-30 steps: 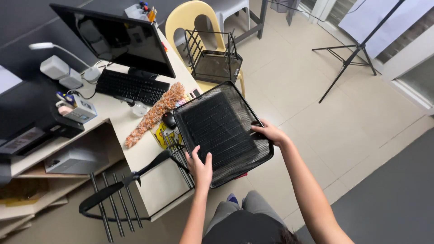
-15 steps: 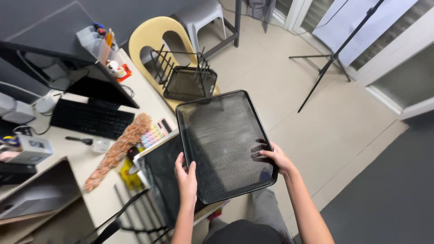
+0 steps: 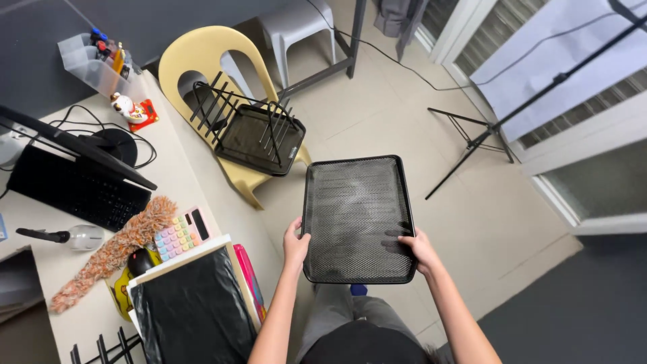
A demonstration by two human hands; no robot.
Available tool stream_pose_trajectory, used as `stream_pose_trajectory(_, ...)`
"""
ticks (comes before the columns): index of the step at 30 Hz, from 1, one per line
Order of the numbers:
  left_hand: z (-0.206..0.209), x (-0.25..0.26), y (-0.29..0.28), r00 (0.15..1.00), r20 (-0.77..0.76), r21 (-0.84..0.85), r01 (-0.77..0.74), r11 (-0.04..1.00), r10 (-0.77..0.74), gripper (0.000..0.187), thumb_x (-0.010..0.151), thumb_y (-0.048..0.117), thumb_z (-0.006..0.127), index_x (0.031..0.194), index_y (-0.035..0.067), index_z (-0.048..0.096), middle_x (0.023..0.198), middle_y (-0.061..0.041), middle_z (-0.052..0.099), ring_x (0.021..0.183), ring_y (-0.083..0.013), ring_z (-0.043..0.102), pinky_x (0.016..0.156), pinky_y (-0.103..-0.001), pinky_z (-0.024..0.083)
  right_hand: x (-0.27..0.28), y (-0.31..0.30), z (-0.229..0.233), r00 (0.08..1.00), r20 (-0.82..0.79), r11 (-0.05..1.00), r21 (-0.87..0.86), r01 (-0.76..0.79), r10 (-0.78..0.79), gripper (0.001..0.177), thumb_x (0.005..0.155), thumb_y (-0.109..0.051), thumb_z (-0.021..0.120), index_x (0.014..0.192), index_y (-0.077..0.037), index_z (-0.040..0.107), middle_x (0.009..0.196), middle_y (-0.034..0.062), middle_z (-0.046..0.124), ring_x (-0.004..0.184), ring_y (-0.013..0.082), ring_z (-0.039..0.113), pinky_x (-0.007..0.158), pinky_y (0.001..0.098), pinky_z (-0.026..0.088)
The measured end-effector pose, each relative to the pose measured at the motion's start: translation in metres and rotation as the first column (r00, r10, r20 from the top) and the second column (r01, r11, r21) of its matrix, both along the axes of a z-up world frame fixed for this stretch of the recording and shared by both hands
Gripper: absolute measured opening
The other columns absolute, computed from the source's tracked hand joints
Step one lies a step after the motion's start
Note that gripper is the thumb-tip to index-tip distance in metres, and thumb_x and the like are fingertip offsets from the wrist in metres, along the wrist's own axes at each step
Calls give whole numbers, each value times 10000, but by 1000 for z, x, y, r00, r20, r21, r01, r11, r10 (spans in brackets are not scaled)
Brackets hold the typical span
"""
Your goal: The person disassembles a black wire mesh document rack, removing the trays and placing them on a nearby chair. They then use a fluffy duster to clean the top and glass surface of a printer on the desk.
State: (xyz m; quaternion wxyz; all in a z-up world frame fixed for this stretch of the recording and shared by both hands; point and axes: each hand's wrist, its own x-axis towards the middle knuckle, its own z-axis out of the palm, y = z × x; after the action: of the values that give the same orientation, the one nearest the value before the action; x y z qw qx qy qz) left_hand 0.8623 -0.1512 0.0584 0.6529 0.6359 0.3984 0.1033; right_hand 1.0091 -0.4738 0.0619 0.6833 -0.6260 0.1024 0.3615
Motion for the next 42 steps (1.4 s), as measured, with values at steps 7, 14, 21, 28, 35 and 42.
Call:
stream_pose_trajectory(7,-86,93,71,1000,-2,4,23,1000,-23,406,934,40,576,1340,27,569,1305,-137,660,1088,-217,691,954,-345,541,104,80,-35,997,72,994,-105,11,-3,411,902,92,571,1314,84,564,1136,171,711,975,254,696,862,399,582)
stream_pose_trajectory(14,-98,249,180,980,75,570,-194,799,184,391,958,128,675,1330,37,596,1284,-186,650,1182,-299,609,1023,-416,476,238,178,-51,994,105,993,-121,17,-4,498,906,103,548,1395,27,490,1169,144,693,982,234,708,838,369,609)
stream_pose_trajectory(21,-133,366,290,914,175,228,-398,888,365,539,1031,205,657,1442,-20,390,1184,-132,656,1041,-237,656,942,-405,518,333,258,-58,918,322,868,-495,-43,229,633,874,64,620,1485,-10,470,984,129,698,737,187,588,707,361,562)
stream_pose_trajectory(28,-116,382,327,821,168,-175,-519,836,545,334,1036,176,492,1339,37,469,833,-37,597,647,-106,541,580,-298,516,412,309,-80,791,277,645,-742,-185,546,672,832,-33,683,1475,-38,486,724,158,666,665,230,653,715,399,546)
stream_pose_trajectory(35,-10,347,328,774,99,115,-634,765,626,203,1072,179,524,1198,51,618,727,39,488,618,-60,423,558,-231,381,484,369,-78,687,262,688,-557,-466,677,651,841,25,571,1476,3,427,939,183,741,742,223,728,709,380,600)
stream_pose_trajectory(42,68,327,293,709,189,170,-705,689,679,174,1100,137,517,1190,37,628,763,53,473,665,-42,430,592,-224,382,525,434,-82,411,282,498,-491,-715,867,657,859,114,545,1486,10,384,1167,185,744,899,219,771,767,341,620)
